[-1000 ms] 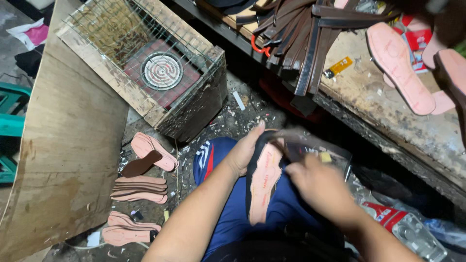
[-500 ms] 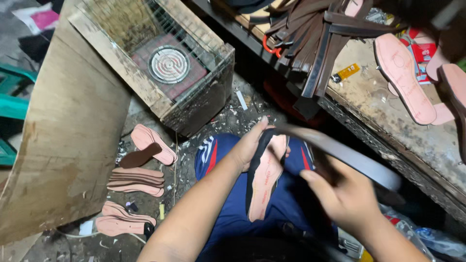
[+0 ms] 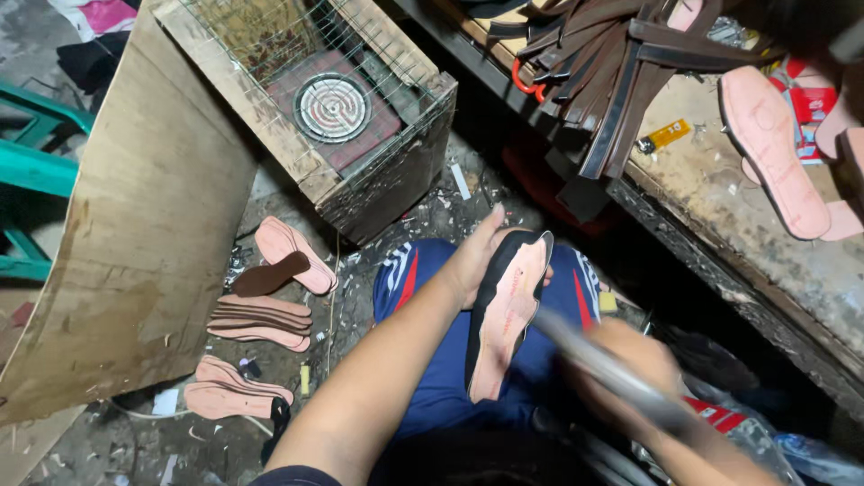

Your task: The person sits on the floor of a shoe workshop and assembles a shoe on a wooden last. They hammer and shape the sole, trim and press the black upper with pliers, fit the upper over the sole, and apply glue to the edge with a small brush.

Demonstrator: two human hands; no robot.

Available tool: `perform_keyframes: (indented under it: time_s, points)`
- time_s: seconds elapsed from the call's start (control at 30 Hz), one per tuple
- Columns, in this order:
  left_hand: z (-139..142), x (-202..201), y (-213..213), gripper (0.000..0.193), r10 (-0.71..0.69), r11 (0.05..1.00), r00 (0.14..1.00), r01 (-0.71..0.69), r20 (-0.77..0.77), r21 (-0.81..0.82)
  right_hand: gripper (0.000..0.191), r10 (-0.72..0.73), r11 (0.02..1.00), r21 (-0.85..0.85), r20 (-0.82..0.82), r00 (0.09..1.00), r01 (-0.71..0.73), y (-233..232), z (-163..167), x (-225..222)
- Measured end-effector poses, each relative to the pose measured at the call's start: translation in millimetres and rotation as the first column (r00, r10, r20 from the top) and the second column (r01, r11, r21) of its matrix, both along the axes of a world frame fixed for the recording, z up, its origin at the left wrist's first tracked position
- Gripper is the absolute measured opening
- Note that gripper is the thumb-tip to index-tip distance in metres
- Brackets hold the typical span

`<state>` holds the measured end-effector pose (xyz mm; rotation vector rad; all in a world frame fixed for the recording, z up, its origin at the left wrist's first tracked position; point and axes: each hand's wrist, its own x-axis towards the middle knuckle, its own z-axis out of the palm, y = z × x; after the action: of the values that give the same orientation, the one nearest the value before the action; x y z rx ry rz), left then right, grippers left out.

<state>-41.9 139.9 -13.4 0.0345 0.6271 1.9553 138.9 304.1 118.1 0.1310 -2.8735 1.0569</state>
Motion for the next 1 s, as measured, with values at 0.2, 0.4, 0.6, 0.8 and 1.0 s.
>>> perform_keyframes:
  time_s: [0.2, 0.4, 0.6, 0.8, 1.0]
  points:
    - [-5, -1, 0, 0.085, 0.001, 0.999, 1.0, -0.001, 0.019, 0.036, 0.045, -0.151, 0.988, 0.03, 0.067, 0.986, 0.15, -4, 6, -10]
    - [-10, -3, 5, 0.074, 0.016, 0.999, 0.999, -0.017, 0.042, 0.035, 0.048, -0.221, 0.933, 0.346, 0.342, 0.913, 0.096, -5, -10, -31]
    - [-19, 0, 7, 0.073, -0.013, 1.0, 1.0, 0.013, 0.007, 0.018, 0.036, -0.238, 0.97, -0.039, 0.026, 0.971, 0.238, 9, -5, -27]
    - [10, -4, -7, 0.062, 0.008, 0.999, 0.995, -0.003, -0.098, 0.051, 0.046, -0.397, 0.875, -0.019, 0.541, 0.741, 0.483, 8, 3, -30]
    - [90, 42, -31, 0.037, 0.049, 0.932, 0.663, -0.299, -0.747, -0.205, 0.059, -0.692, 0.683, 0.255, -0.075, 0.718, 0.685, 151, -17, 2]
